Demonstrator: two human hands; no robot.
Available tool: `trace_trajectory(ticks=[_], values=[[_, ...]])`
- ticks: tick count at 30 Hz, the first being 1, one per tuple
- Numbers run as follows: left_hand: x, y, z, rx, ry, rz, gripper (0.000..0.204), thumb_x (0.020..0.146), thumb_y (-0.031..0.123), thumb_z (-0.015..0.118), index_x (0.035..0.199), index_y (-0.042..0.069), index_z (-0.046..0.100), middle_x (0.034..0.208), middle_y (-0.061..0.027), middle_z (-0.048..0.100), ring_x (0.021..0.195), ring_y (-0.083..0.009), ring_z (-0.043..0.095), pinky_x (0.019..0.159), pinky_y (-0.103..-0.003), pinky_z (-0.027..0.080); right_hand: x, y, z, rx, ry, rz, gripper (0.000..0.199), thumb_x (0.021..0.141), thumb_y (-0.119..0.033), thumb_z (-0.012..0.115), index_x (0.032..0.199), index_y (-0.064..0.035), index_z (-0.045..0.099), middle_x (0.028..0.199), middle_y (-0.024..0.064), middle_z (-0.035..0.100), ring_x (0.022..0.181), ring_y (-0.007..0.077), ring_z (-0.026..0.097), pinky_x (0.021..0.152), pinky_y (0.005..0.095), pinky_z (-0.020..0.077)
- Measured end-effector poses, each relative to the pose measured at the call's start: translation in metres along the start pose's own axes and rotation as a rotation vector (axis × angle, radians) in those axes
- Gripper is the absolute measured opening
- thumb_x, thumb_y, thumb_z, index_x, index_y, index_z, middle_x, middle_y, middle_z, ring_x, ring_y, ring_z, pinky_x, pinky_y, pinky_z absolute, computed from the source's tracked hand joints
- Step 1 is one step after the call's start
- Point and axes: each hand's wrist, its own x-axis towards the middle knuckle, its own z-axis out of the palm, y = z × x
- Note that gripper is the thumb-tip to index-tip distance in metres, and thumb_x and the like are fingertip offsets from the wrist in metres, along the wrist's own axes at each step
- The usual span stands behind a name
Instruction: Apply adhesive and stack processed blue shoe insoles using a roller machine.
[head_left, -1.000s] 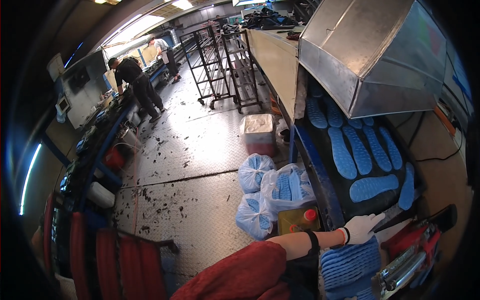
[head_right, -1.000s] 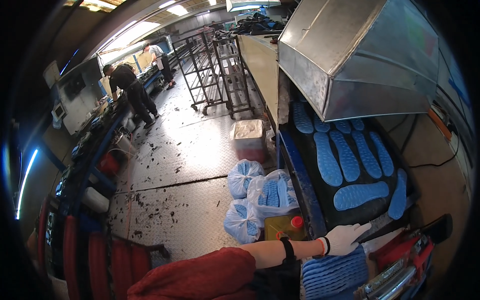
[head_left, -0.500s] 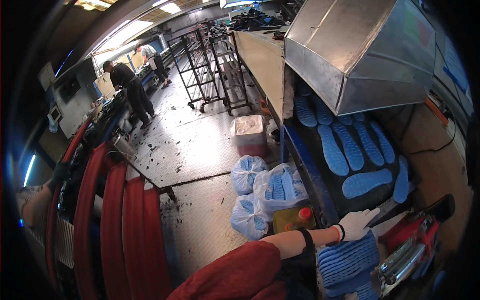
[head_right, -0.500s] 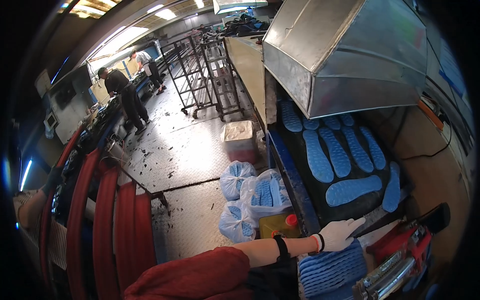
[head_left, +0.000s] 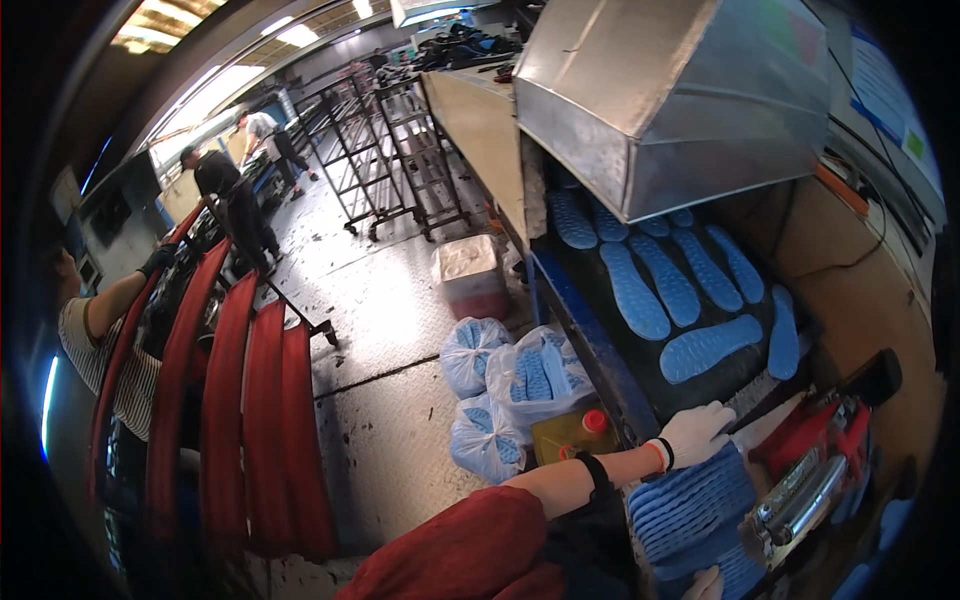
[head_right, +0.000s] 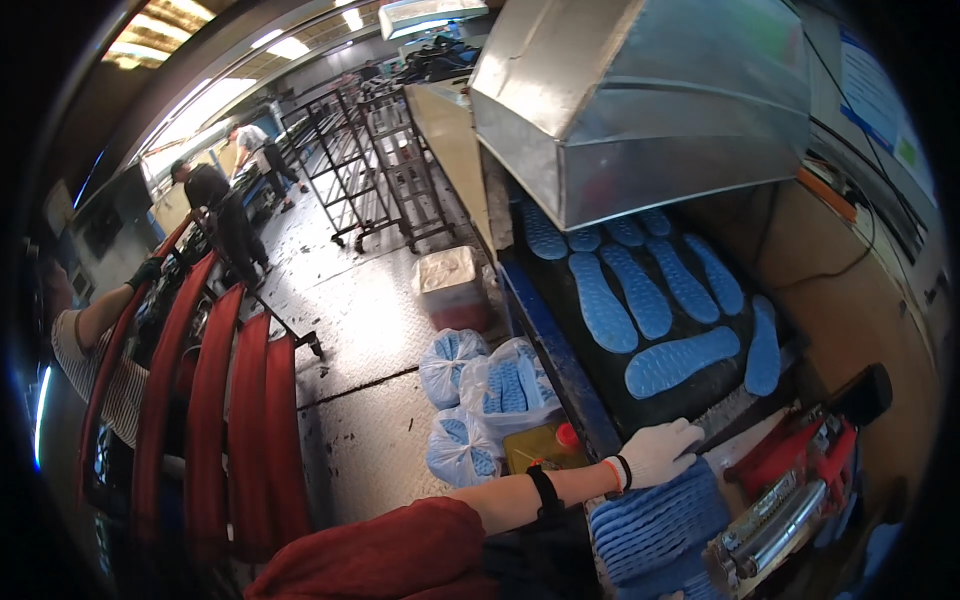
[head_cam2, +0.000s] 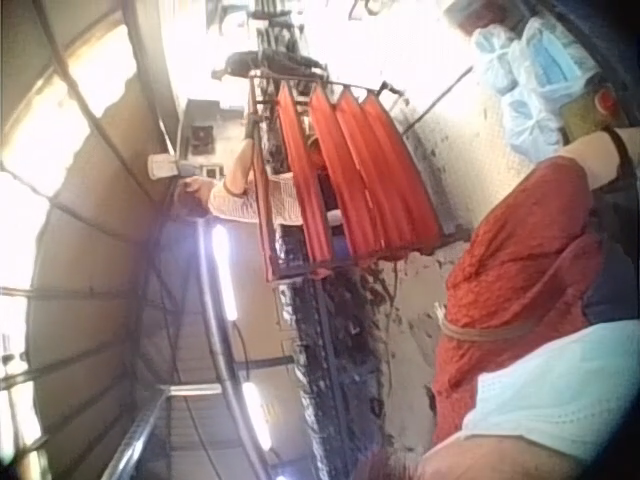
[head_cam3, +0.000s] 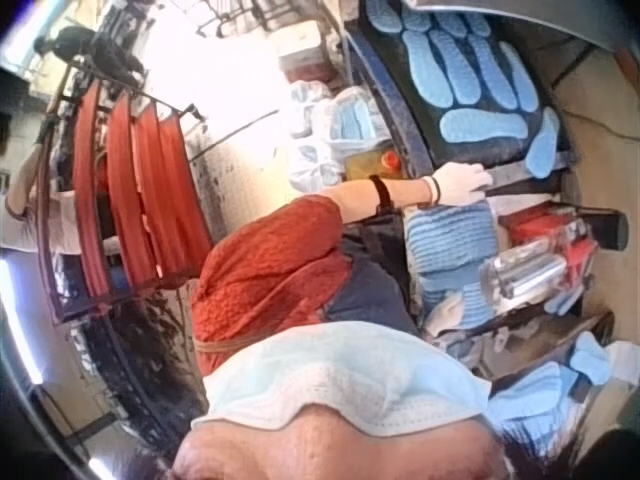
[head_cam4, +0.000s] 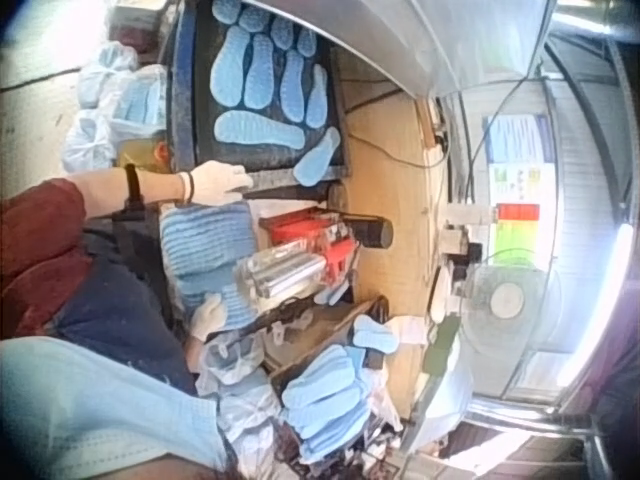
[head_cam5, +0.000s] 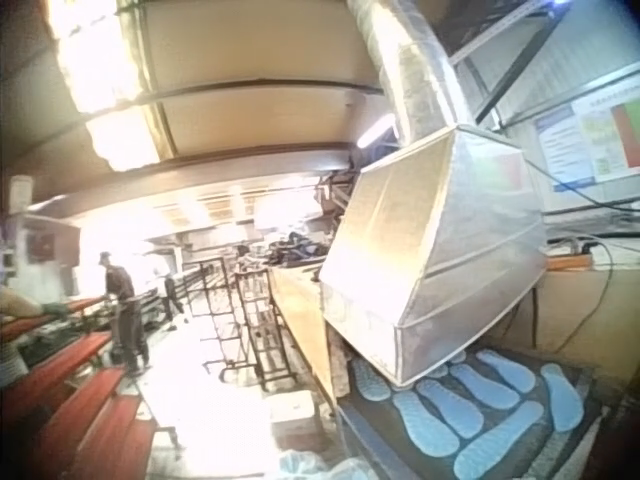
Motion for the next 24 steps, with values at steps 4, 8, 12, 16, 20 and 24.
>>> trace_trajectory(ticks=[4,8,12,16,20,24], values=[[0.012,0.014,0.005,-0.058,0.048,-0.004,0.034,0.083,0.024,0.063,0.115,0.011,0.061,0.107,-0.0166,0.063,0.099,-0.0351,0.062,0.084,-0.043,0.052,-0.004,0.066,0.016,-0.427,0.146,-0.393,0.018,0.086,-0.015,0.055,0.07,-0.0061,0.055,0.069,0.0142,0.055,0.065,0.0322,0.053,0.056,0.046,0.0383],[0.008,0.011,-0.014,0.097,0.026,-0.115,0.034,0.085,0.027,0.064,0.116,0.014,0.063,0.112,-0.0133,0.065,0.105,-0.0333,0.062,0.089,-0.042,0.051,-0.001,0.017,0.019,-0.303,-0.04,-0.343,0.016,0.089,-0.022,0.057,0.078,-0.0145,0.066,0.068,0.0085,0.062,0.061,0.0285,0.058,0.054,0.0423,0.0452],[0.012,-0.019,0.001,-0.169,0.027,-0.065,0.03,0.088,0.007,0.061,0.115,-0.003,0.06,0.11,-0.0164,0.063,0.104,-0.0271,0.061,0.096,-0.035,0.045,0.012,-0.007,0.016,-0.266,-0.051,-0.3,0.018,0.09,-0.029,0.057,0.098,-0.0174,0.068,0.079,0.0088,0.064,0.07,0.0288,0.062,0.056,0.0405,0.0491],[0.001,0.011,-0.014,-0.058,-0.001,0.099,0.034,0.092,0.019,0.061,0.117,-0.004,0.06,0.112,-0.0209,0.064,0.103,-0.0333,0.06,0.095,-0.038,0.046,0.004,-0.011,0.009,-0.034,0.072,-0.152,0.034,0.095,-0.035,0.049,0.08,-0.0093,0.064,0.076,0.0129,0.061,0.073,0.0346,0.06,0.064,0.0449,0.0463],[0.001,0.006,-0.006,-0.019,-0.009,0.182,0.036,0.093,0.023,0.06,0.117,-0.003,0.061,0.114,-0.0219,0.063,0.105,-0.0351,0.059,0.094,-0.04,0.046,-0.004,-0.011,-0.006,-0.006,0.075,-0.068,0.042,0.096,-0.038,0.047,0.075,-0.0056,0.062,0.073,0.0148,0.06,0.075,0.0371,0.06,0.064,0.0459,0.0455],[-0.002,0.017,-0.001,-0.064,-0.022,0.118,0.037,0.093,0.025,0.06,0.117,-0.003,0.061,0.114,-0.0221,0.063,0.105,-0.0357,0.059,0.095,-0.041,0.045,-0.005,-0.002,-0.009,-0.004,0.063,-0.07,0.046,0.097,-0.039,0.045,0.073,-0.0038,0.061,0.074,0.0146,0.059,0.075,0.0373,0.058,0.064,0.0455,0.0459]])
